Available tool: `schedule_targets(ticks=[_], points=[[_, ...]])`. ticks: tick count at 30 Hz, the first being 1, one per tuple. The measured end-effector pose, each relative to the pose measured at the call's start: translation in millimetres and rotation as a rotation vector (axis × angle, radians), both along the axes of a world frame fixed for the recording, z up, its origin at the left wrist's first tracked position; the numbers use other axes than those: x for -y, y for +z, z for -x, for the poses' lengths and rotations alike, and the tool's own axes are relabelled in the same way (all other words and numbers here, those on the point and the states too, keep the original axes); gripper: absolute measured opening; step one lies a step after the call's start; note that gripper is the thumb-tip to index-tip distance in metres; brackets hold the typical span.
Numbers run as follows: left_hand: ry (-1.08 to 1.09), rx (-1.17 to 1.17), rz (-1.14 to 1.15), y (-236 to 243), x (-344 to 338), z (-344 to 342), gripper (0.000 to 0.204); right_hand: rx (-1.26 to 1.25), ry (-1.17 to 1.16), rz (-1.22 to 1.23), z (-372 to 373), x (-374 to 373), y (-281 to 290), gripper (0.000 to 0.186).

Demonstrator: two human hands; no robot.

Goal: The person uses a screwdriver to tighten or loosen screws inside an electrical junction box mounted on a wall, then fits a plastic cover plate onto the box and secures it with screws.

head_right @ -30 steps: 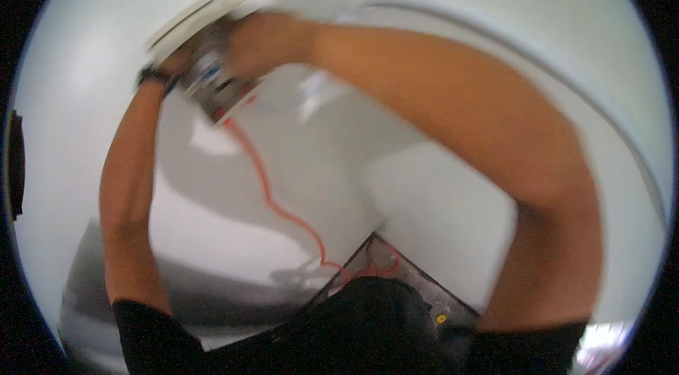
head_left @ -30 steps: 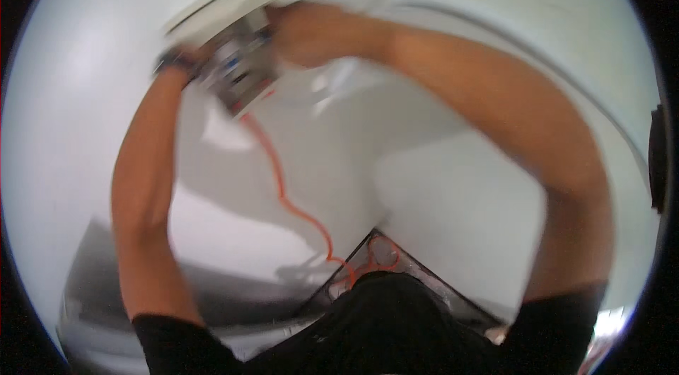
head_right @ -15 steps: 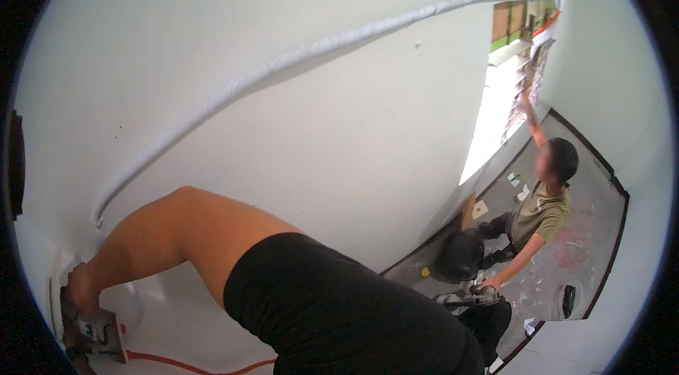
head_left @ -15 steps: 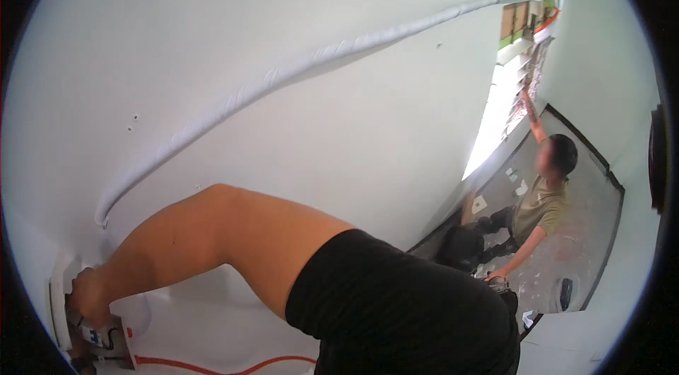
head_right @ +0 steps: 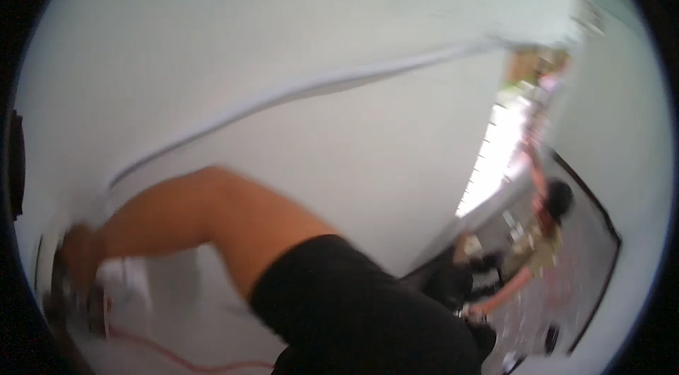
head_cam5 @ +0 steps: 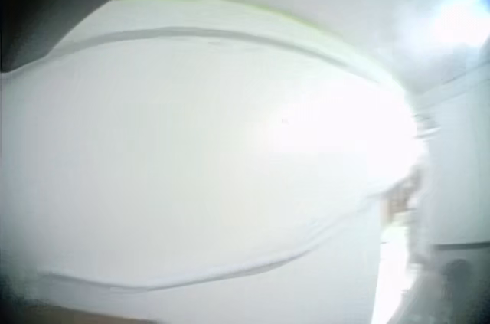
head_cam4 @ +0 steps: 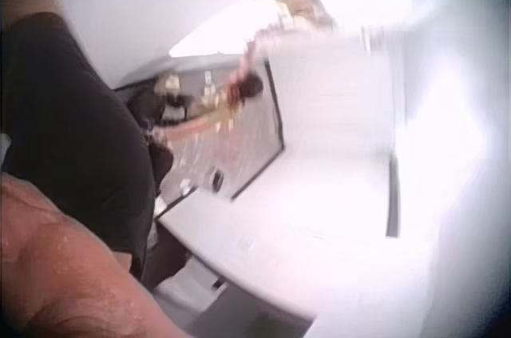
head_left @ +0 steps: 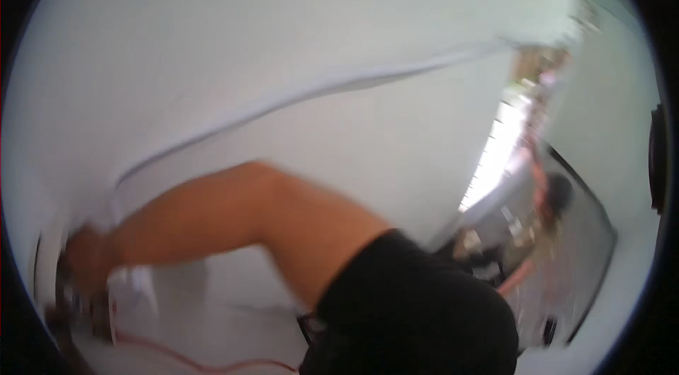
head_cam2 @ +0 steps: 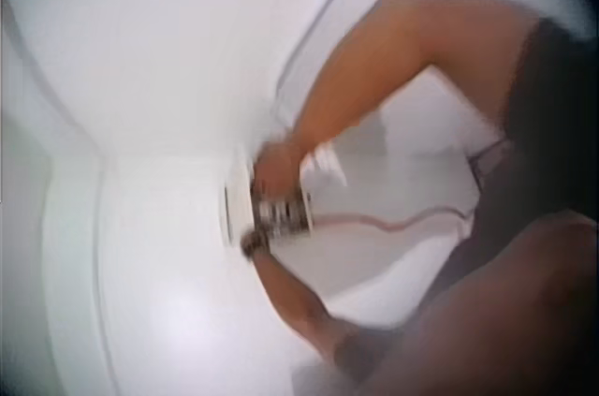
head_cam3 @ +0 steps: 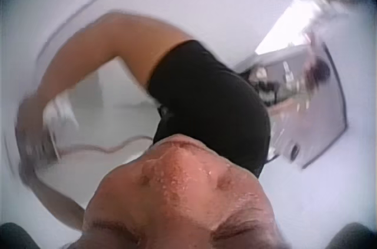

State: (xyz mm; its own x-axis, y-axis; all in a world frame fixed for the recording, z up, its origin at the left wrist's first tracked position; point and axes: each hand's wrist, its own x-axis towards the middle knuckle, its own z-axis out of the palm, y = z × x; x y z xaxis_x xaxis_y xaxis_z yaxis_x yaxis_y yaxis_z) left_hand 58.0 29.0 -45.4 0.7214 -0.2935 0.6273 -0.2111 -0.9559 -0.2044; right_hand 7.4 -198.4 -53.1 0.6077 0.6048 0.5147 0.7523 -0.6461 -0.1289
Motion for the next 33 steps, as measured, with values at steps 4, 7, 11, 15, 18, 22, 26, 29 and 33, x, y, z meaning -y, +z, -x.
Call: schedule_targets(ticks=[4,7,11,15,18,22,26,29,33], points=[[0.24,-0.193,-0.037,8,-23,30,0.062,0.359,0.098,0.013,16,45,-7,0.04],[0.125,-0.051,-0.218,30,8,21,0.052,0.413,-0.059,0.092,43,74,3,0.044],[0.068,0.071,-0.322,40,-2,33,0.043,-0.033,-0.065,0.112,57,57,15,0.042],[0.055,0.23,-0.487,29,-13,38,0.033,-0.092,-0.02,0.022,42,47,13,0.045],[0.009,0.134,-0.315,22,-6,43,0.031,-0.05,-0.033,0.054,30,48,3,0.047],[0.18,-0.052,-0.284,31,15,54,0.033,-0.053,0.009,0.053,35,70,1,0.047],[0.102,-0.055,-0.02,16,10,74,0.029,-0.052,-0.001,-0.022,23,68,-17,0.041],[0.088,-0.089,0.236,7,25,84,0.025,-0.044,0.014,-0.126,6,78,-26,0.036],[0.047,-0.009,0.394,-16,14,97,0.032,-0.129,0.071,-0.198,0,78,-29,0.035]])
